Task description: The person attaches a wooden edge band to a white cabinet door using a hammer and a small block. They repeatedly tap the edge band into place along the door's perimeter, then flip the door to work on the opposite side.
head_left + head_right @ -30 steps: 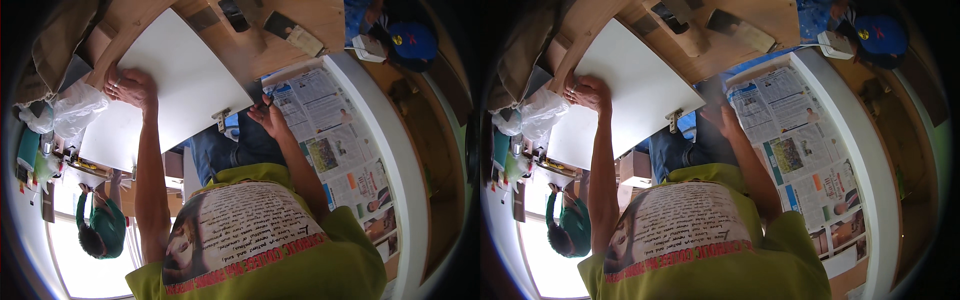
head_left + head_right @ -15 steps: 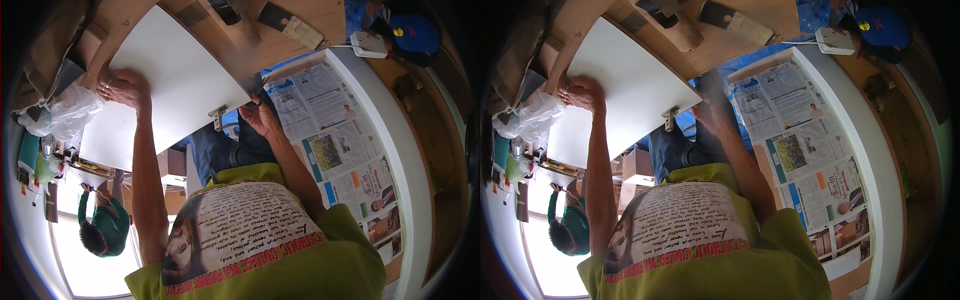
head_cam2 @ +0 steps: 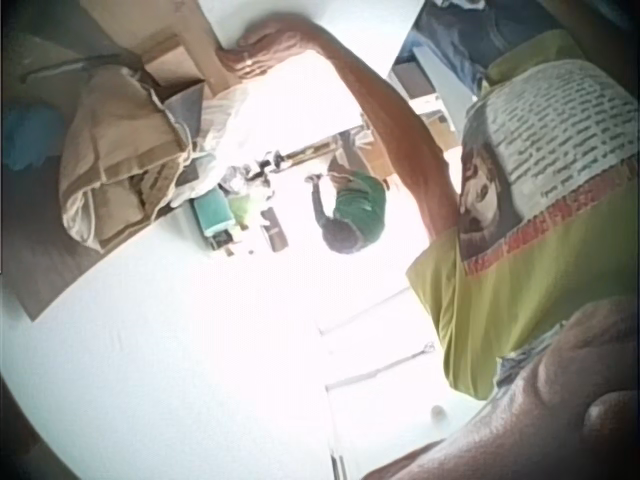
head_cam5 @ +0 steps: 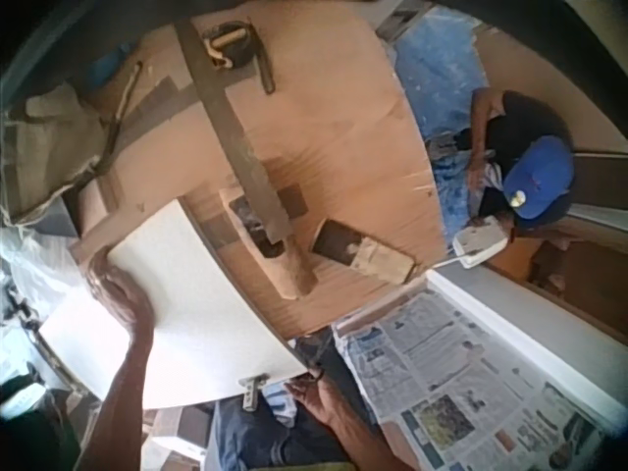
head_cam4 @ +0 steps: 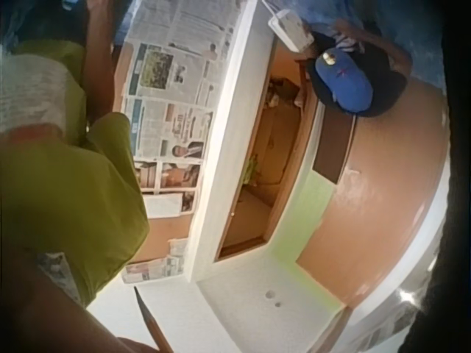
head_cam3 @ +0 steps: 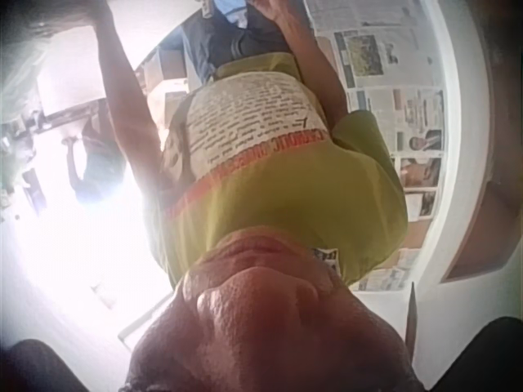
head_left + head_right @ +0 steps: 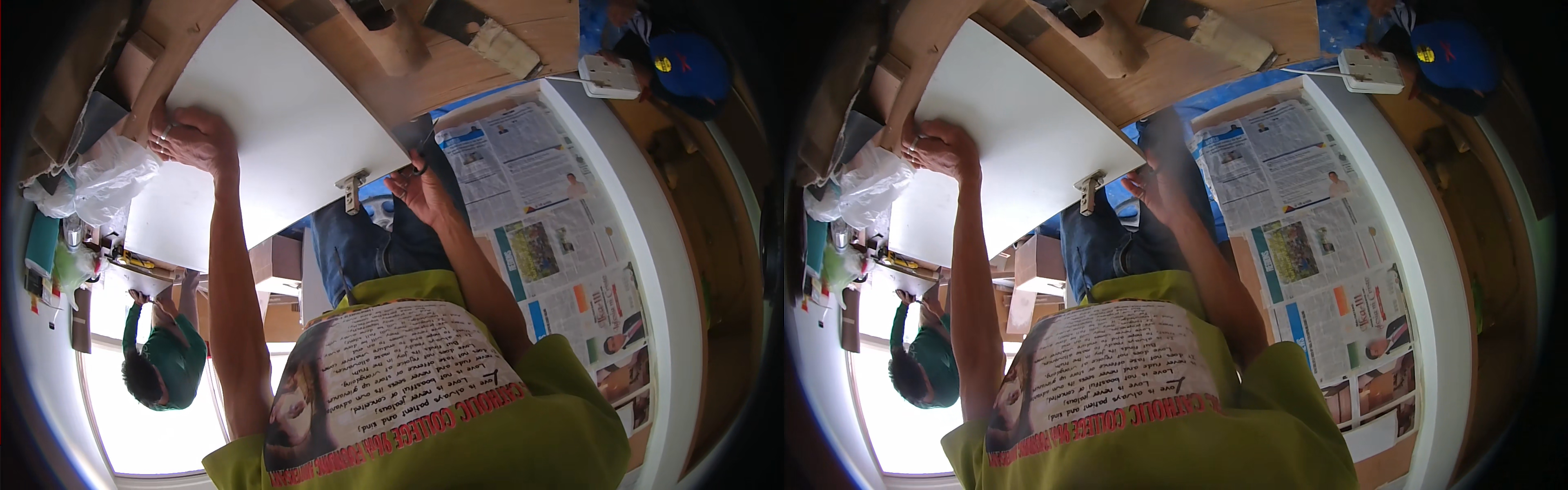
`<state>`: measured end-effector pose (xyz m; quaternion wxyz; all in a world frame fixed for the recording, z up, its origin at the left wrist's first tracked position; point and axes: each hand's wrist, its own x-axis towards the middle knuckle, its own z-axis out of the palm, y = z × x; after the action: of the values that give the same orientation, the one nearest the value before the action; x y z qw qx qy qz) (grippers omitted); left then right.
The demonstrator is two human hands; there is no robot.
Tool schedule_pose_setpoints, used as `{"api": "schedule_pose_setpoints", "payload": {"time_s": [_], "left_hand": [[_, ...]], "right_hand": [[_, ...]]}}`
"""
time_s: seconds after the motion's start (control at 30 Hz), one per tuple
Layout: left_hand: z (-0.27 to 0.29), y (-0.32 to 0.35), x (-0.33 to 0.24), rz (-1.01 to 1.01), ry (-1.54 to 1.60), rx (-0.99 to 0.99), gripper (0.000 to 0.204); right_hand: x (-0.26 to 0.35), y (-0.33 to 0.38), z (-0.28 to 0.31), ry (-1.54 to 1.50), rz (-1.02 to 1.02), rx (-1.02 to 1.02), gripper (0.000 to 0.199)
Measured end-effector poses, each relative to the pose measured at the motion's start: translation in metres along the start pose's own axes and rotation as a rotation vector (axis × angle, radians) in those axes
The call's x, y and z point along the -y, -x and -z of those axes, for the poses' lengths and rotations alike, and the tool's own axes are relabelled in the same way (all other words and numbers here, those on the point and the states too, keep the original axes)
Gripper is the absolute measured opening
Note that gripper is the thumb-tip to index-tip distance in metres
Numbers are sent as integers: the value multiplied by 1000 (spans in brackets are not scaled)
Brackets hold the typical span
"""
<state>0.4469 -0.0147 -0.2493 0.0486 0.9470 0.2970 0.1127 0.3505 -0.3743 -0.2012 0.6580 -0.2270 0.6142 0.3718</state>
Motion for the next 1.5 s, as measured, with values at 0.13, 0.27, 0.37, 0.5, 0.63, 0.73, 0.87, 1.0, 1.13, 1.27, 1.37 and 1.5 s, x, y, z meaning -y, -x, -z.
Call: {"api": "schedule_pose_setpoints", "payload": {"time_s": [0.13, 0.27, 0.37, 0.5, 0.63, 0.73, 0.87, 1.0, 1.13, 1.27, 1.37, 1.5], "left_hand": [[-1, 0, 1, 8, 22, 3, 39], [0, -1, -2, 23, 20, -6, 40], [0, -1, -3, 34, 23, -16, 40], [1, -1, -5, 45, 35, -6, 40], [0, -1, -6, 1, -6, -74, 41], [-1, -2, -5, 0, -20, -60, 41], [1, -2, -8, 8, -3, -55, 41], [0, -2, -7, -8, -13, -63, 40], [1, -1, -7, 14, -45, -27, 39], [2, 0, -8, 28, -40, -23, 40], [2, -1, -7, 36, -21, -31, 41], [1, -1, -9, 46, -18, -32, 43]], "right_hand": [[3, 0, -3, -72, -24, 61, 27], [2, 0, -1, -45, -33, 70, 26], [2, -2, 1, -72, -43, 88, 27], [3, -1, -2, -92, -29, 95, 27], [2, -2, 2, -47, -30, 103, 26], [3, -4, 3, -62, -34, 127, 27], [3, -2, 0, -57, -36, 127, 28], [2, -3, 1, -47, -27, 120, 31], [3, -2, 0, -26, -24, 131, 33], [2, -2, 0, -29, -37, 114, 33], [3, -2, -2, -33, -28, 129, 33], [5, -1, -3, -27, -46, 131, 32]]}}
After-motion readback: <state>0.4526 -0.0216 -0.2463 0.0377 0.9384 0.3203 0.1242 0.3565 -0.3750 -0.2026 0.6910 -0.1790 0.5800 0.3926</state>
